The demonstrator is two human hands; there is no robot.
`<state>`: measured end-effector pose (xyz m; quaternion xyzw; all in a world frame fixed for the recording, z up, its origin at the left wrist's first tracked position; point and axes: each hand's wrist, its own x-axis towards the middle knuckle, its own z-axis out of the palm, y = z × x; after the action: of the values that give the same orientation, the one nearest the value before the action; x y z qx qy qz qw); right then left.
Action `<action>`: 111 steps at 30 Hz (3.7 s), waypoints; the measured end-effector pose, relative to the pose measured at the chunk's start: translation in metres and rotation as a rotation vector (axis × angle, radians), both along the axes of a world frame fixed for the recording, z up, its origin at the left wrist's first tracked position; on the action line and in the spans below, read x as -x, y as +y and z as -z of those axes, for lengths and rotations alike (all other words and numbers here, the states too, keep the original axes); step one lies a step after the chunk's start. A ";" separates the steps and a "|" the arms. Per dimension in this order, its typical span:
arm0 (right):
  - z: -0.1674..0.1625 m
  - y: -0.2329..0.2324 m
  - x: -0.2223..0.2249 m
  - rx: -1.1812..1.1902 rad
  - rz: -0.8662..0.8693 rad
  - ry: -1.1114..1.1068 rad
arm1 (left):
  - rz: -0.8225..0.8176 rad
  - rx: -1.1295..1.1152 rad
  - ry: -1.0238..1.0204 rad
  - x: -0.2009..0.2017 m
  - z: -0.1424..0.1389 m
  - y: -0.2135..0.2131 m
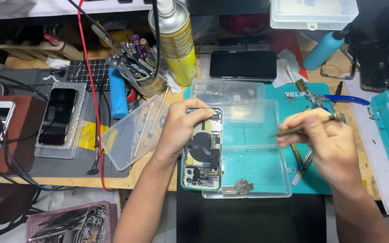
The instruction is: The person works on a disassembled smartphone at a repair bench, using a precision screwdriver to remove and reinstall small screws from the phone's frame and internal components. They lift and reposition the phone chassis repeatedly, pick up tiny screws and parts from the mat, and continue driving screws with the screwdriver throughout the clip.
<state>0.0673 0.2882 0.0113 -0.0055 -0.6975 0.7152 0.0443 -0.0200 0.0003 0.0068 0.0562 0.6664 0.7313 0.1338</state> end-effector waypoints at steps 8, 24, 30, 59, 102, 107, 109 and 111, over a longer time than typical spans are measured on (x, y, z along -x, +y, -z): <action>-0.002 -0.006 -0.011 -0.210 -0.012 -0.023 | 0.026 -0.141 -0.123 -0.003 0.001 -0.007; 0.011 -0.016 -0.022 -0.546 -0.058 0.320 | -0.050 -0.205 -0.081 0.002 0.007 -0.006; 0.014 -0.028 -0.016 -0.507 -0.138 0.366 | -0.132 -0.152 -0.018 0.001 0.008 -0.019; 0.012 -0.041 -0.015 -0.531 -0.171 0.361 | -0.050 -0.007 0.201 -0.015 0.007 -0.024; 0.012 -0.040 -0.021 -0.573 -0.119 0.432 | -0.347 -0.358 0.126 -0.016 0.017 -0.018; -0.007 -0.032 -0.032 -0.374 0.035 0.387 | -0.328 -0.006 0.382 -0.024 0.001 -0.018; -0.014 -0.028 -0.035 -0.252 0.105 0.340 | -0.245 0.083 0.454 -0.029 -0.010 -0.014; -0.020 -0.026 -0.033 -0.084 0.136 0.318 | -0.143 0.102 0.425 -0.038 -0.020 -0.005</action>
<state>0.0999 0.2624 0.0315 0.0625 -0.7088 0.6728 0.2024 0.0184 -0.0050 0.0264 0.1548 0.7180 0.6760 -0.0593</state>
